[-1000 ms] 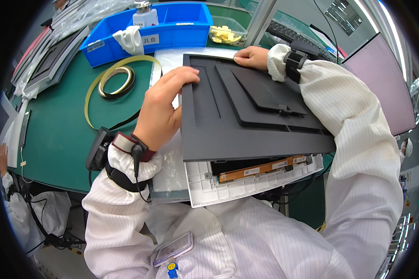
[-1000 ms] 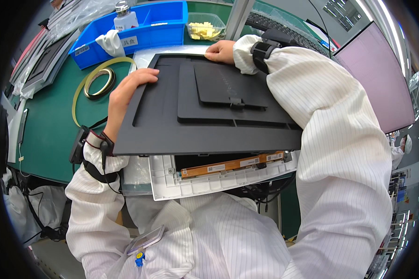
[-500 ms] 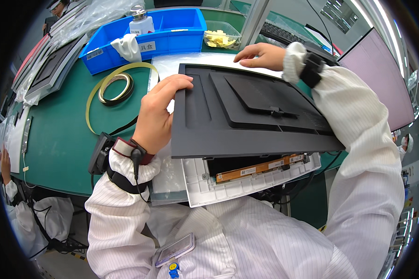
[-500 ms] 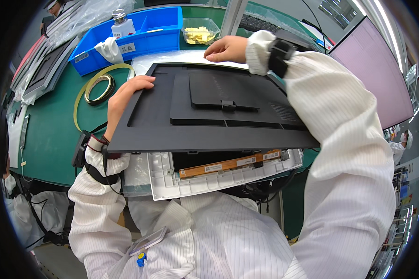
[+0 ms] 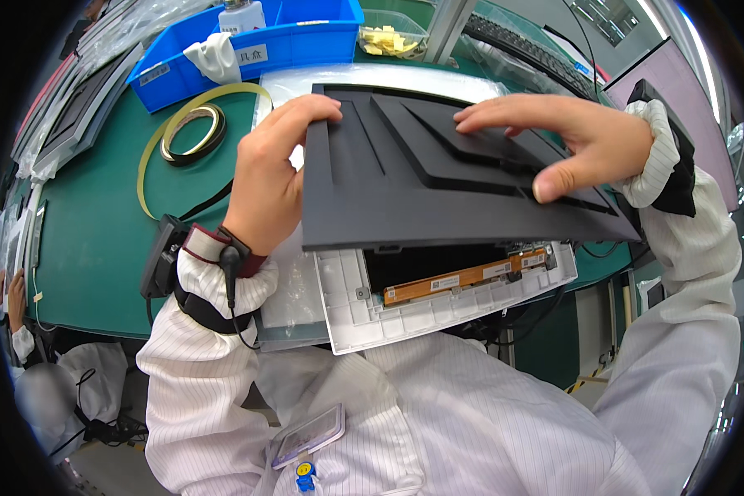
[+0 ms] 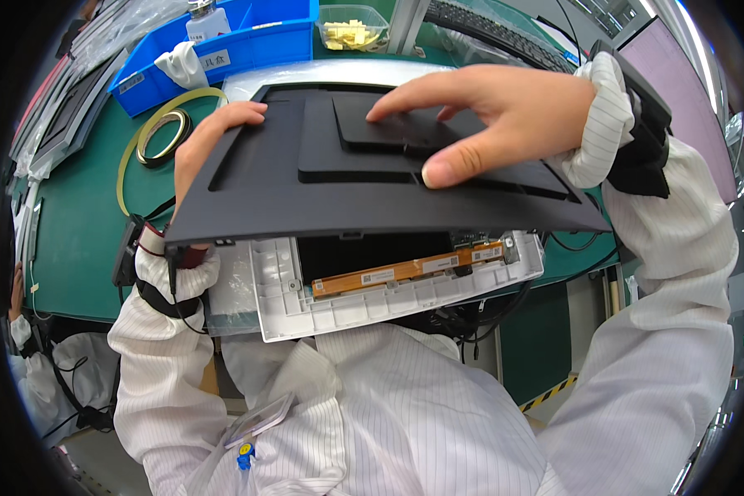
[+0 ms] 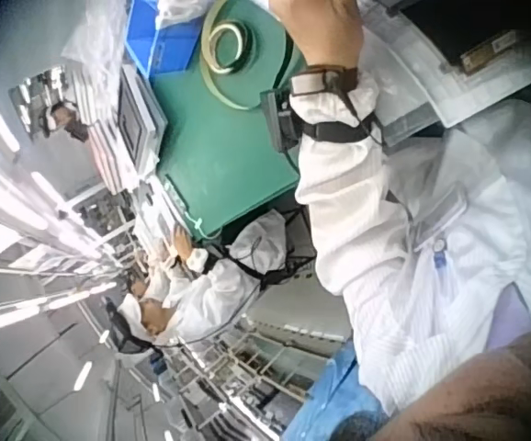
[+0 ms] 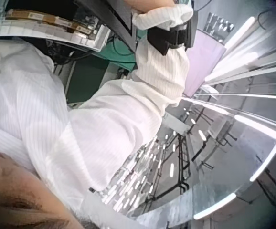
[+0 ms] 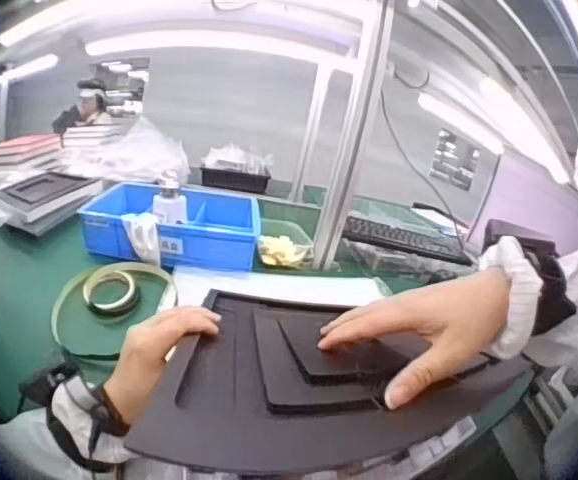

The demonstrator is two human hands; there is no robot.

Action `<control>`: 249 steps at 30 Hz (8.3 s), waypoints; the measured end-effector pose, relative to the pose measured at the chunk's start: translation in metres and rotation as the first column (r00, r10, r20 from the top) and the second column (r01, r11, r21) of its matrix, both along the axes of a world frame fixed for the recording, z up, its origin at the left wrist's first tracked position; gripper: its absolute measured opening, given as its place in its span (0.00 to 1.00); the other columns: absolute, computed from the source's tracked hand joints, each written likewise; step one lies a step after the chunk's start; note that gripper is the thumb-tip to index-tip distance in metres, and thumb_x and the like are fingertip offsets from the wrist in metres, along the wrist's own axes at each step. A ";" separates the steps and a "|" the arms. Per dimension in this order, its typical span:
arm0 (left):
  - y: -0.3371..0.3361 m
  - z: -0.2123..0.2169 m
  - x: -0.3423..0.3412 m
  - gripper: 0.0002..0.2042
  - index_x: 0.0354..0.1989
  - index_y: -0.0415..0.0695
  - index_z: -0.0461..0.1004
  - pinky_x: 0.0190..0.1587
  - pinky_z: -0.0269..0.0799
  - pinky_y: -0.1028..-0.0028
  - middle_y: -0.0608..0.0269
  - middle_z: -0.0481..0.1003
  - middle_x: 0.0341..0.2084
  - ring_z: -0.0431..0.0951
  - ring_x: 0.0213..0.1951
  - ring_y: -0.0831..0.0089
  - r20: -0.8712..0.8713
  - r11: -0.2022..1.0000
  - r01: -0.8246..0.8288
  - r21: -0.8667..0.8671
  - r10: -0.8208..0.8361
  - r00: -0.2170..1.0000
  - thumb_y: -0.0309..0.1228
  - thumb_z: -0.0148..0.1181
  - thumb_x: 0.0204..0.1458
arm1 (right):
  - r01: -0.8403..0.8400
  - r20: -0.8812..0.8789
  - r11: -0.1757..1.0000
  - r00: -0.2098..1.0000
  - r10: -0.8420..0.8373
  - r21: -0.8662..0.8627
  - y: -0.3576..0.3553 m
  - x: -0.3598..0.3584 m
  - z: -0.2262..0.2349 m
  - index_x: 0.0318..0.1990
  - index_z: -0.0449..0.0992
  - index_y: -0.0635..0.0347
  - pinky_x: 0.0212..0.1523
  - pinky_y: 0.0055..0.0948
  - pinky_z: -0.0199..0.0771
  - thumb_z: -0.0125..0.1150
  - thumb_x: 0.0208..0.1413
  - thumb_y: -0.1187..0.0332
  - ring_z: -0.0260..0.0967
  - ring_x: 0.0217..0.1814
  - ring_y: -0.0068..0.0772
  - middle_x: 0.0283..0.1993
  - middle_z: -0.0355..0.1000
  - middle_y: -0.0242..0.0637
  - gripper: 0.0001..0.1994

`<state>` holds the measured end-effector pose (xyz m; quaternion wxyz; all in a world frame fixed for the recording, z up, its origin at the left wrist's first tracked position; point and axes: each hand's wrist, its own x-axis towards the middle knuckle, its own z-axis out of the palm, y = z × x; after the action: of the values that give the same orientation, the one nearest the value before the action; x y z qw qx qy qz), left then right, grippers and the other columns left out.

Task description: Assembling and inspecting the protective plastic frame onto an electronic panel or display.

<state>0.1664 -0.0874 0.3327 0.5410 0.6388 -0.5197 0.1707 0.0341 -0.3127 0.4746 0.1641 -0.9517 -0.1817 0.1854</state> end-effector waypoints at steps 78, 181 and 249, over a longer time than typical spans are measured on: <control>0.002 0.007 -0.013 0.14 0.30 0.37 0.65 0.45 0.64 0.67 0.54 0.69 0.33 0.68 0.41 0.56 0.170 0.978 0.064 0.199 -0.099 0.980 0.21 0.58 0.31 | -0.028 0.489 0.938 0.848 0.205 -0.345 0.019 -0.040 -0.037 0.48 0.63 0.65 0.44 0.31 0.68 0.61 0.36 0.72 0.66 0.47 0.42 0.50 0.64 0.45 0.26; 0.018 0.011 -0.038 0.19 0.33 0.32 0.73 0.50 0.65 0.67 0.48 0.71 0.39 0.65 0.50 0.55 0.020 0.762 0.104 0.639 -0.152 0.988 0.11 0.46 0.26 | 0.028 -0.150 0.959 0.986 -0.072 -0.280 0.020 0.024 -0.069 0.61 0.41 0.63 0.63 0.40 0.42 0.72 0.26 0.61 0.28 0.67 0.52 0.65 0.29 0.54 0.54; 0.011 0.010 -0.011 0.12 0.42 0.37 0.67 0.54 0.54 0.72 0.54 0.65 0.47 0.64 0.50 0.68 -0.475 0.960 0.273 -0.070 -0.272 0.837 0.24 0.46 0.49 | 0.332 0.814 0.928 0.578 -0.058 -0.170 -0.032 -0.084 -0.040 0.40 0.72 0.61 0.39 0.29 0.71 0.52 0.35 0.85 0.70 0.38 0.42 0.39 0.71 0.42 0.20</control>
<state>0.1554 -0.0765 0.3425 0.6714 0.5807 -0.4548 -0.0719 -0.0500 -0.3447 0.4346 -0.0629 -0.9606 -0.0977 -0.2523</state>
